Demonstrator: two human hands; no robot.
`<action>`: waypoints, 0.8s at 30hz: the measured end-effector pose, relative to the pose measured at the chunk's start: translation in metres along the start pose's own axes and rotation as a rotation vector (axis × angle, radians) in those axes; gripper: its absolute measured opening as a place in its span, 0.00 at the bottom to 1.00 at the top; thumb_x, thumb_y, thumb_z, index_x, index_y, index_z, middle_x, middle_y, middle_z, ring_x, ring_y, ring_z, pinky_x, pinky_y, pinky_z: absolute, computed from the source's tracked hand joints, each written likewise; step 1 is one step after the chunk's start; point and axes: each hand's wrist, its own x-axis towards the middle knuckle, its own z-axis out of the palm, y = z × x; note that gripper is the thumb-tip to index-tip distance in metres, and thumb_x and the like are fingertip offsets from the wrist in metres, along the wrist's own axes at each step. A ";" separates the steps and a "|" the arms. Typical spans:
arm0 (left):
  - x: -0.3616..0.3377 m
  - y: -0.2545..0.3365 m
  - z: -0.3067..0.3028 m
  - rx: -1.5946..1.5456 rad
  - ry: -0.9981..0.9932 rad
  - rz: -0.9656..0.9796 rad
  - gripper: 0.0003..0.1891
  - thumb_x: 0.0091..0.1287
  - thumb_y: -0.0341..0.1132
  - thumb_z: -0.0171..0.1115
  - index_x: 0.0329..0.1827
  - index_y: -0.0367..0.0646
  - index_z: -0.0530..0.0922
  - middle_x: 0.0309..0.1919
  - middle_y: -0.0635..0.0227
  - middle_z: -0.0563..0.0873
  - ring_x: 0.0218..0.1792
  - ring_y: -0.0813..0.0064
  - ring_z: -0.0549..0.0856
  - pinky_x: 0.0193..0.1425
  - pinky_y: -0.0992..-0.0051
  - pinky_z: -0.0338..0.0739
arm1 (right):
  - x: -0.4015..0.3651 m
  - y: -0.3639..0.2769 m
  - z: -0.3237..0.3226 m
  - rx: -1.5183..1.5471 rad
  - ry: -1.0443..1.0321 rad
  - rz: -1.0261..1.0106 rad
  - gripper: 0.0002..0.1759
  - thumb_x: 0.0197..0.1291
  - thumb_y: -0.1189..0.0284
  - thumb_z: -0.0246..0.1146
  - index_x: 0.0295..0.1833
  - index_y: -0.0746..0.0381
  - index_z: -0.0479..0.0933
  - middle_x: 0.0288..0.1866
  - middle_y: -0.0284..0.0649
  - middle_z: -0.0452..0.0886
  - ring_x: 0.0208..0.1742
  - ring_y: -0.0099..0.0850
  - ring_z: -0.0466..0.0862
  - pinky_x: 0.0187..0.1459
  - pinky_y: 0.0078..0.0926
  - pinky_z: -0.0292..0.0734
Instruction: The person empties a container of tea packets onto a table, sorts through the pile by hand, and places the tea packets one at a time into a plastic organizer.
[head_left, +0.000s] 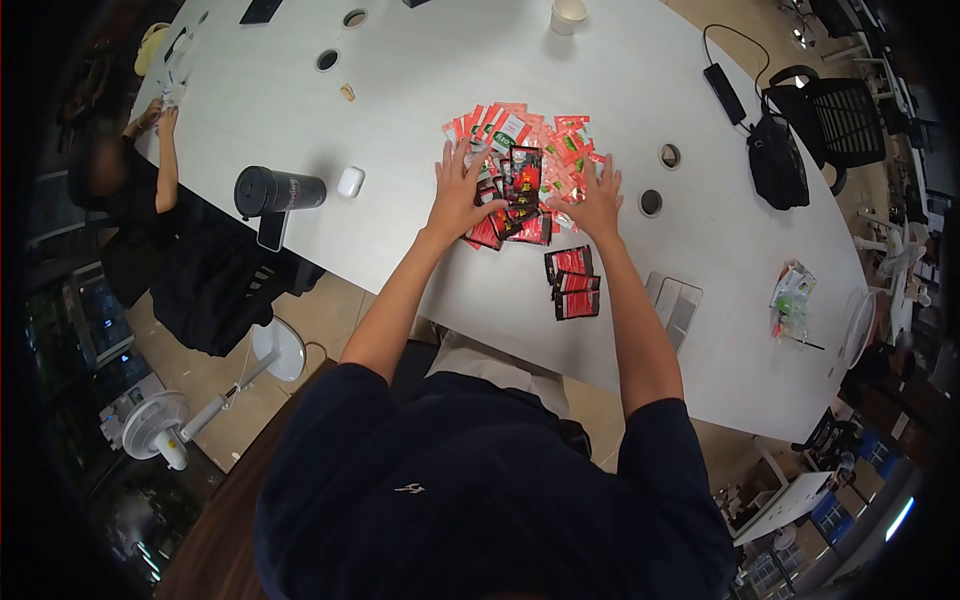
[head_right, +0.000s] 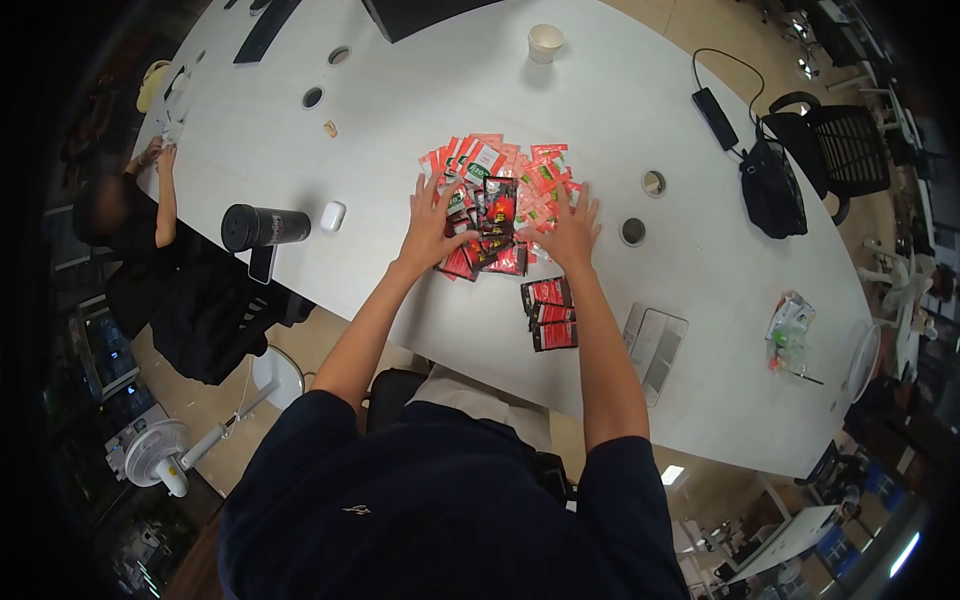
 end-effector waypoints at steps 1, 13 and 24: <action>0.004 -0.003 0.000 -0.002 0.003 -0.006 0.53 0.50 0.54 0.79 0.79 0.53 0.60 0.80 0.51 0.49 0.78 0.32 0.48 0.74 0.32 0.53 | 0.005 -0.004 0.005 -0.003 -0.004 -0.005 0.62 0.37 0.43 0.80 0.79 0.45 0.59 0.82 0.55 0.47 0.79 0.63 0.50 0.65 0.71 0.60; 0.011 0.007 0.044 0.011 -0.075 0.134 0.48 0.47 0.38 0.81 0.73 0.43 0.65 0.69 0.54 0.68 0.71 0.40 0.64 0.73 0.50 0.64 | -0.013 -0.011 0.049 0.537 0.025 0.027 0.46 0.42 0.79 0.76 0.72 0.50 0.69 0.66 0.49 0.65 0.67 0.49 0.72 0.68 0.37 0.70; 0.009 0.039 0.014 -0.771 -0.077 -0.073 0.26 0.70 0.35 0.66 0.69 0.40 0.71 0.54 0.60 0.84 0.54 0.71 0.82 0.59 0.74 0.75 | -0.050 -0.035 -0.023 1.197 -0.110 0.237 0.23 0.64 0.71 0.67 0.63 0.65 0.78 0.53 0.35 0.82 0.46 0.21 0.82 0.50 0.20 0.78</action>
